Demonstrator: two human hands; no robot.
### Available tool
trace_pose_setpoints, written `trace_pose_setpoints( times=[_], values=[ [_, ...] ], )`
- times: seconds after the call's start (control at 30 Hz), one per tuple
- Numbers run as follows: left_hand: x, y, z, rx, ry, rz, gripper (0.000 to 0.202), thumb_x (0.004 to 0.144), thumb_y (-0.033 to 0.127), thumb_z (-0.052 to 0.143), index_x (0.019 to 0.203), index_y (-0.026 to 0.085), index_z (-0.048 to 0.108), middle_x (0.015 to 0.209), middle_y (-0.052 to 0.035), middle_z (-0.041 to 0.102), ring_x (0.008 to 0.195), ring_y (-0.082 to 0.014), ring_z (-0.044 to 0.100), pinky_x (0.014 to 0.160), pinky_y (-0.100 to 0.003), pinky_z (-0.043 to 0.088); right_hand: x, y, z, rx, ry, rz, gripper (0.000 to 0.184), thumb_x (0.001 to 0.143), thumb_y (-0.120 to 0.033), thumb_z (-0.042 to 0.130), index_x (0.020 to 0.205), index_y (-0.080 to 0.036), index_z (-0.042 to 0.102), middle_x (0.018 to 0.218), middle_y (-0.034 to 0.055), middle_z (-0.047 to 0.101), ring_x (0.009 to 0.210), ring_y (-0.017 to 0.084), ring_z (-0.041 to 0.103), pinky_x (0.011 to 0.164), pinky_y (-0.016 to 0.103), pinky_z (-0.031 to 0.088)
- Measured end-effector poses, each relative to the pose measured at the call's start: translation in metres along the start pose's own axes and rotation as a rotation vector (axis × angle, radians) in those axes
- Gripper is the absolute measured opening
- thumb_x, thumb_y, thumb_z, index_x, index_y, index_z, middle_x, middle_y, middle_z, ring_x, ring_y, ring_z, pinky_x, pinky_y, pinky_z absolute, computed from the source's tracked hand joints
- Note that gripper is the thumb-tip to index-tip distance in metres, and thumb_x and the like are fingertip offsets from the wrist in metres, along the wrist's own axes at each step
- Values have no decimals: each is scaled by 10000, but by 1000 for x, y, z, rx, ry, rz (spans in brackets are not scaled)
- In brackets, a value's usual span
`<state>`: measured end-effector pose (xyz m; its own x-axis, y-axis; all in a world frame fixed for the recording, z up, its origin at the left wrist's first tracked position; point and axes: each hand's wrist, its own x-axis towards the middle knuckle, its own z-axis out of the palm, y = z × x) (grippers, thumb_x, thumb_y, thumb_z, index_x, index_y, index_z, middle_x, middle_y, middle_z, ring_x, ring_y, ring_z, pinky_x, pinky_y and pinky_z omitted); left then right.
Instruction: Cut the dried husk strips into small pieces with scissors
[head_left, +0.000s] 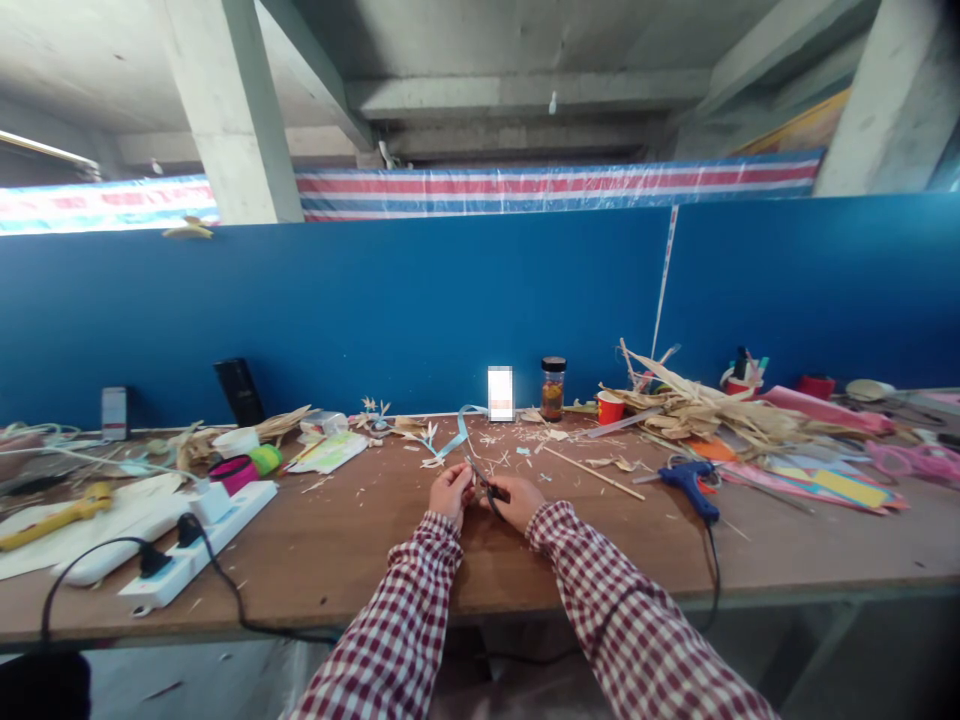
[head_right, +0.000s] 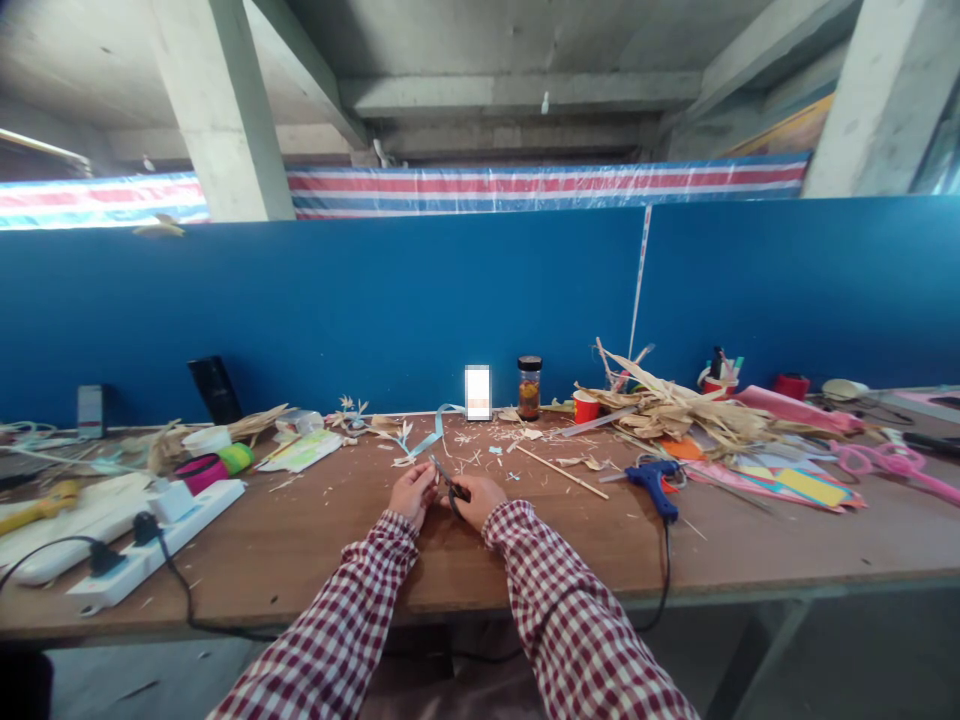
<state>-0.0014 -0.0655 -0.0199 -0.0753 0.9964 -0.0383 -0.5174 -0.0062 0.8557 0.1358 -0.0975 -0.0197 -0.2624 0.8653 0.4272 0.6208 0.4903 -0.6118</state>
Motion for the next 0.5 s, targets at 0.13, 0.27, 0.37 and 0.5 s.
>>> trace_pose_setpoints(
  times=[0.13,0.27,0.37,0.5],
  values=[
    [0,0,0,-2,14,5,207,557,198,713,703,124,587,523,36,544,429,-42,490,406,-145,408,0,1,1,-8,2,-5,229,716,-334,561,898,-224,646,657,-14,615,588,144,523,539,228,372],
    [0,0,1,-8,10,9,230,534,198,726,698,116,587,506,42,536,414,-34,473,396,-138,393,1,3,3,-20,7,-5,220,717,-366,556,842,-208,645,615,-19,583,560,136,503,509,216,353],
    [0,0,1,-11,3,12,241,525,200,732,698,110,591,507,40,538,413,-32,471,399,-138,393,1,5,4,-26,6,-8,224,716,-381,555,825,-207,645,595,-21,572,539,131,489,492,214,342],
    [1,-1,0,-4,-3,15,235,529,202,732,698,108,599,510,36,542,413,-30,470,400,-138,391,1,5,3,-30,3,-12,245,716,-389,554,863,-215,646,604,-20,580,541,133,489,500,221,346]
  ],
)
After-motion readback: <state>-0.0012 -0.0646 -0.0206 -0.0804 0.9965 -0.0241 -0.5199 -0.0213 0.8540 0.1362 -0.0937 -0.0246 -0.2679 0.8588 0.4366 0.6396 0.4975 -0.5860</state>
